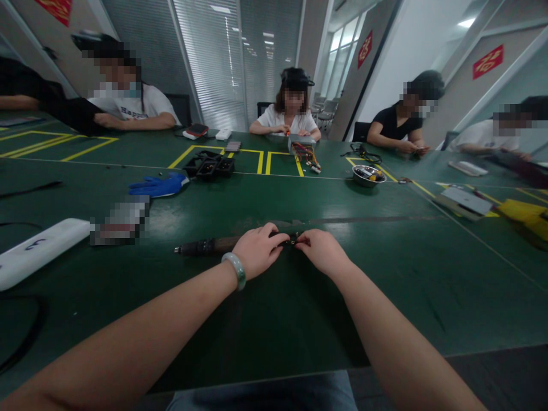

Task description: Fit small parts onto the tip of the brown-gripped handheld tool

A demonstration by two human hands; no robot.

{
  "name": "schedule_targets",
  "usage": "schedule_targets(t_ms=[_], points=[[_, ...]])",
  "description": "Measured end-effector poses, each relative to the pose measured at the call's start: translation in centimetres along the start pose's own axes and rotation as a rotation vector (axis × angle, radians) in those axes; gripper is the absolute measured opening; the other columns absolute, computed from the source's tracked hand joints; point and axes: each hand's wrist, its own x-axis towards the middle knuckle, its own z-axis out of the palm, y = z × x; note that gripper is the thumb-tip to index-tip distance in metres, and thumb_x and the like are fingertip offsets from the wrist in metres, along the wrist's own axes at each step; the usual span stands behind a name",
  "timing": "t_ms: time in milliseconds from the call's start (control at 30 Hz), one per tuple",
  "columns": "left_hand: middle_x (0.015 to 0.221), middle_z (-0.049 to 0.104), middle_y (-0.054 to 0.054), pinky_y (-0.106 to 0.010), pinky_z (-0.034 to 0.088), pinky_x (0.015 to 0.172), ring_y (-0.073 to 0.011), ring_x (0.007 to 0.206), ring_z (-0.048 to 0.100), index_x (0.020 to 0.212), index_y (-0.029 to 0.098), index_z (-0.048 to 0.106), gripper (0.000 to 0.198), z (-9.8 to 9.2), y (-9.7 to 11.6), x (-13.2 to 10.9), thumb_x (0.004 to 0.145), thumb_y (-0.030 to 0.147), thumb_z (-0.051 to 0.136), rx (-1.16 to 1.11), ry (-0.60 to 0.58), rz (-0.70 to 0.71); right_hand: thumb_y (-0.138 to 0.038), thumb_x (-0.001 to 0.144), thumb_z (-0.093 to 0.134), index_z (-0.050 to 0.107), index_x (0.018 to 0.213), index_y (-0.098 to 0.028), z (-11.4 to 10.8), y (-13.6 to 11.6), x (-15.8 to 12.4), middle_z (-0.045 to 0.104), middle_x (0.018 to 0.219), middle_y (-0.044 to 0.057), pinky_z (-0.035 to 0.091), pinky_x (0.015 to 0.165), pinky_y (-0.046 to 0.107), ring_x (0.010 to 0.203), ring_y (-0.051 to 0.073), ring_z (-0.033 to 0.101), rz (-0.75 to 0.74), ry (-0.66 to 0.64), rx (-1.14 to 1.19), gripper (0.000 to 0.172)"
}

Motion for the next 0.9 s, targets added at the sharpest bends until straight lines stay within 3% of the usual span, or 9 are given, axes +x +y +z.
schedule_targets(t_ms=[267,467,667,900], points=[[0.114,0.05,-0.005,-0.034,0.048,0.079,-0.0187,0.09,0.056,0.121,0.031,0.056,0.03,0.22,-0.24,0.06,0.093,0.033,0.047,-0.004,0.001,0.011,-0.031,0.086,0.059,0.071,0.092,-0.025,-0.11,-0.26,0.05,0.068,0.094,0.001,0.043,0.073,0.026,0.082,0.016,0.06,-0.026,0.09,-0.147,0.015],[0.113,0.05,-0.005,-0.034,0.048,0.077,-0.0185,0.089,0.056,0.121,0.03,0.057,0.03,0.32,-0.2,0.07,0.093,0.034,0.046,-0.006,0.009,0.009,-0.03,0.088,0.057,0.072,0.093,-0.025,-0.17,-0.82,-0.11,0.067,0.094,0.002,0.043,0.078,0.027,0.083,0.016,0.06,-0.104,0.087,-0.212,0.016],[0.113,0.05,-0.005,-0.033,0.048,0.077,-0.0182,0.089,0.056,0.12,0.03,0.057,0.029,0.32,-0.2,0.07,0.093,0.034,0.047,-0.014,0.018,0.013,-0.03,0.09,0.056,0.072,0.096,-0.024,0.01,-0.92,-0.07,0.067,0.097,0.003,0.043,0.082,0.028,0.088,0.017,0.06,-0.124,0.075,-0.18,0.018],[0.113,0.051,-0.005,-0.033,0.048,0.074,-0.0182,0.087,0.057,0.12,0.03,0.057,0.03,0.33,-0.22,0.06,0.093,0.035,0.047,-0.011,0.022,0.008,-0.026,0.087,0.06,0.069,0.096,-0.024,0.55,-0.66,0.14,0.068,0.094,-0.001,0.043,0.081,0.028,0.087,0.016,0.061,-0.097,0.159,-0.056,0.013]])
